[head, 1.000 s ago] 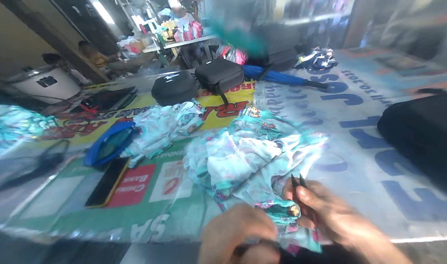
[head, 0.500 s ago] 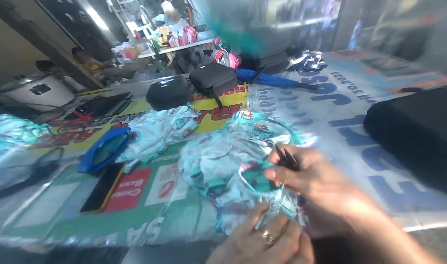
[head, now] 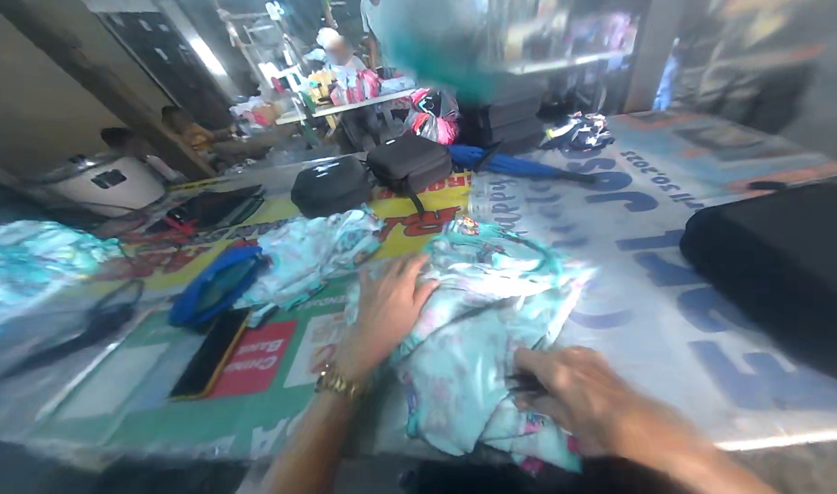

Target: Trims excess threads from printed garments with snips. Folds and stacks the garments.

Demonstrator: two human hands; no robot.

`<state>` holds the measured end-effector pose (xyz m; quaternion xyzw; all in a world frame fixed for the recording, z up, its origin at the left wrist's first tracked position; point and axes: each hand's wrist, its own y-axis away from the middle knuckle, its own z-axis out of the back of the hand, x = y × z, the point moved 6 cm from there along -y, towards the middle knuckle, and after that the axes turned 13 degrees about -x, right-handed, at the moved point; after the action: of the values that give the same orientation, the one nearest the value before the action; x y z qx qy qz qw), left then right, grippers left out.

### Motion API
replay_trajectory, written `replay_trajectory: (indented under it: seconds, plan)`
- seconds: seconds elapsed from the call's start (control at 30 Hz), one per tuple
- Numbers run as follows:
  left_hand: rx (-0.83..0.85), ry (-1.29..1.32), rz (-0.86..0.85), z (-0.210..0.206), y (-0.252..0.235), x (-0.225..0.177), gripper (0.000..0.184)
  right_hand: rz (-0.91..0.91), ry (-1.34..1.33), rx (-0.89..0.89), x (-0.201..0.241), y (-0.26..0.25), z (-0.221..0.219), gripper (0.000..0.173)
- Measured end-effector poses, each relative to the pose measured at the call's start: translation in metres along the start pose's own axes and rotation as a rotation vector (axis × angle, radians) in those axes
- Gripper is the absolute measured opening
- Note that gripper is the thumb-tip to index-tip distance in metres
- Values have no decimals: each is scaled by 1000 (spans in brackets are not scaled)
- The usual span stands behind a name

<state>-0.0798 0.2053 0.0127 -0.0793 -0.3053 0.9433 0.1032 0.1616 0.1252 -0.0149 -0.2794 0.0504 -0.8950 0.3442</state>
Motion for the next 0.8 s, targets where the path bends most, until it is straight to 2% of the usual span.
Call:
replay_trajectory:
  seconds: [0.07,0.13,0.2,0.3,0.33,0.4,0.47,0.53,0.6,0.67,0.73,0.8]
  plan:
    - [-288,18,-93,40,12,-31,38,33,-58,-182,-7,9,2,20]
    - [-472,214,-179,73,45,-68,28,-22,-331,-221,-15,12,7,17]
    - [-386,436,-220,73,77,-102,35,-91,-619,-237,-19,9,15,14]
    - [-348,358,-211,50,102,-133,53,-268,-907,-169,-12,3,23,9]
    - [-385,317,-199,46,104,-135,48,-311,-994,-150,-9,0,23,9]
    - [-479,347,-149,44,102,-133,22,-378,-1173,-146,-4,-2,20,9]
    - [-520,554,-27,50,97,-126,13,-345,-1307,-200,-3,-1,18,15]
    - [-483,826,109,58,90,-118,19,-250,-1279,-291,-2,1,17,29]
    - [-429,1029,232,64,84,-114,23,-134,-1144,-405,5,4,17,34]
    - [-338,1191,361,63,81,-116,18,-32,-1075,-490,17,7,16,38]
    - [-244,1353,435,58,82,-122,9,18,-1084,-527,24,6,14,35]
    - [-192,1406,430,54,84,-126,13,-1,-1167,-514,22,5,13,28]
